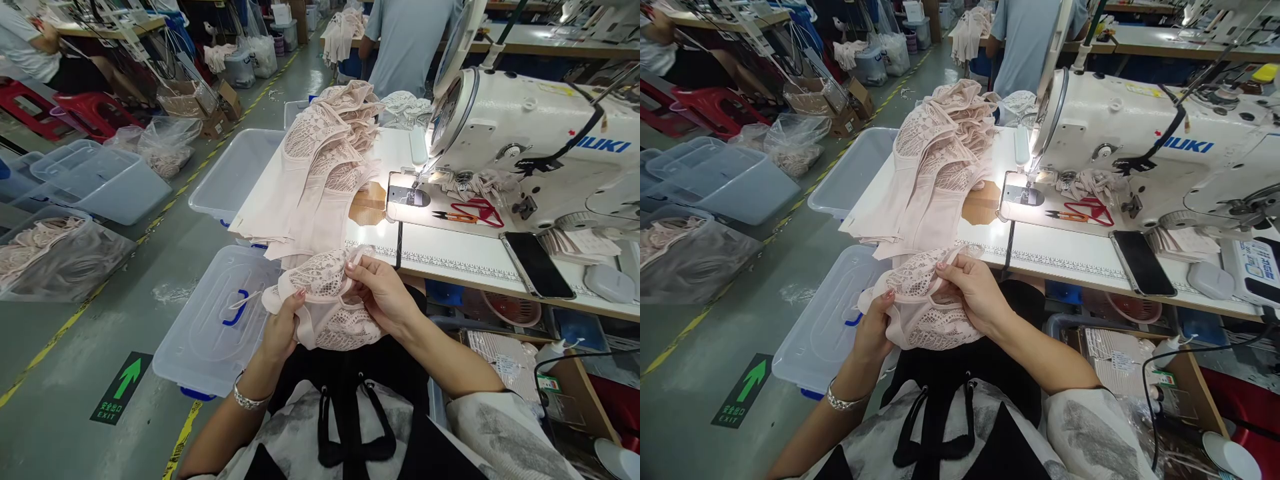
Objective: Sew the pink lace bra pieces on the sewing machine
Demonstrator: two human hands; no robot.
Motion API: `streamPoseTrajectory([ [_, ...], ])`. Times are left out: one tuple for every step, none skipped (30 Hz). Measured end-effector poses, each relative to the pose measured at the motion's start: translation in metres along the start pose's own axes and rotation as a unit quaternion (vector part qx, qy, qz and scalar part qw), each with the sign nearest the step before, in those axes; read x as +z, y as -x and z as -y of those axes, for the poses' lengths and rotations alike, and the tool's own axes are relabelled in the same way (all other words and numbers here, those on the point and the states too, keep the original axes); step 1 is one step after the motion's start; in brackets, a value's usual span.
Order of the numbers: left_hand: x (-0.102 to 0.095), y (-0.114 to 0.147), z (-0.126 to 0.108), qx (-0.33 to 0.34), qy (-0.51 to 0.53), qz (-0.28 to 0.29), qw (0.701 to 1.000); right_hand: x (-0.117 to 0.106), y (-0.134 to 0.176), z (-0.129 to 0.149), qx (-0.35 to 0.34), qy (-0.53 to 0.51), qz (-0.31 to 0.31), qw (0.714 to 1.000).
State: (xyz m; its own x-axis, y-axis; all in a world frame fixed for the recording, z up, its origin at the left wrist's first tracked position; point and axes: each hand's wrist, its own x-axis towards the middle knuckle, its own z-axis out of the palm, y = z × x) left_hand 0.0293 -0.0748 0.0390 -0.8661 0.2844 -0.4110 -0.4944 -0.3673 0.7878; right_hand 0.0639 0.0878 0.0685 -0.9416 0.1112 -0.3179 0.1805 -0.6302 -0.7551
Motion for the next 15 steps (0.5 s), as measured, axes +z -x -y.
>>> streamPoseTrajectory([
  [-0.0003, -0.0002, 0.0005, -0.001, 0.0, -0.001, 1.0, -0.0002, 0.0003, 0.0, 0.002, -0.001, 0.001, 1.0],
  [-0.0008, -0.0005, 0.001, 0.0, 0.0, 0.0, 1.0, -0.0004, 0.0006, -0.0002, 0.002, -0.001, 0.002, 1.0],
  [-0.0014, -0.0008, 0.0016, 0.0, -0.002, 0.002, 1.0, -0.0005, 0.0009, -0.0005, 0.002, 0.001, 0.001, 1.0],
  [-0.002, -0.0011, 0.0021, 0.001, -0.004, 0.005, 1.0, -0.0006, 0.0012, -0.0009, 0.0, 0.005, 0.001, 1.0],
  [-0.0024, -0.0012, 0.0024, 0.001, -0.005, 0.006, 1.0, -0.0006, 0.0016, -0.0012, -0.002, 0.011, 0.001, 1.0],
  [-0.0028, -0.0013, 0.0026, 0.001, -0.006, 0.006, 1.0, -0.0005, 0.0021, -0.0016, -0.004, 0.017, 0.003, 1.0],
  [-0.003, -0.0013, 0.0026, 0.002, -0.007, 0.006, 1.0, -0.0004, 0.0026, -0.002, -0.006, 0.022, 0.005, 1.0],
  [-0.003, -0.0012, 0.0024, 0.002, -0.007, 0.006, 1.0, -0.0003, 0.003, -0.0023, -0.007, 0.026, 0.007, 1.0],
  [-0.0029, -0.001, 0.0021, 0.002, -0.008, 0.006, 1.0, -0.0002, 0.0034, -0.0026, -0.007, 0.028, 0.01, 1.0],
  [-0.0027, -0.0008, 0.0017, 0.002, -0.008, 0.006, 1.0, -0.0002, 0.0037, -0.0029, -0.006, 0.029, 0.011, 0.999],
  [-0.0025, -0.0006, 0.0013, 0.001, -0.008, 0.005, 1.0, -0.0003, 0.0039, -0.0032, -0.006, 0.029, 0.012, 0.999],
  [-0.0023, -0.0004, 0.001, 0.0, -0.008, 0.003, 1.0, -0.0004, 0.0039, -0.0035, -0.007, 0.029, 0.012, 0.999],
  [-0.0023, -0.0003, 0.0009, 0.0, -0.007, 0.001, 1.0, -0.0006, 0.0039, -0.0038, -0.01, 0.028, 0.012, 0.999],
  [-0.0025, -0.0002, 0.0008, -0.002, -0.007, 0.001, 1.0, -0.0007, 0.0037, -0.0039, -0.013, 0.029, 0.013, 0.999],
  [-0.0028, -0.0003, 0.0009, -0.003, -0.007, 0.002, 1.0, -0.0008, 0.0035, -0.0039, -0.015, 0.029, 0.014, 0.999],
])
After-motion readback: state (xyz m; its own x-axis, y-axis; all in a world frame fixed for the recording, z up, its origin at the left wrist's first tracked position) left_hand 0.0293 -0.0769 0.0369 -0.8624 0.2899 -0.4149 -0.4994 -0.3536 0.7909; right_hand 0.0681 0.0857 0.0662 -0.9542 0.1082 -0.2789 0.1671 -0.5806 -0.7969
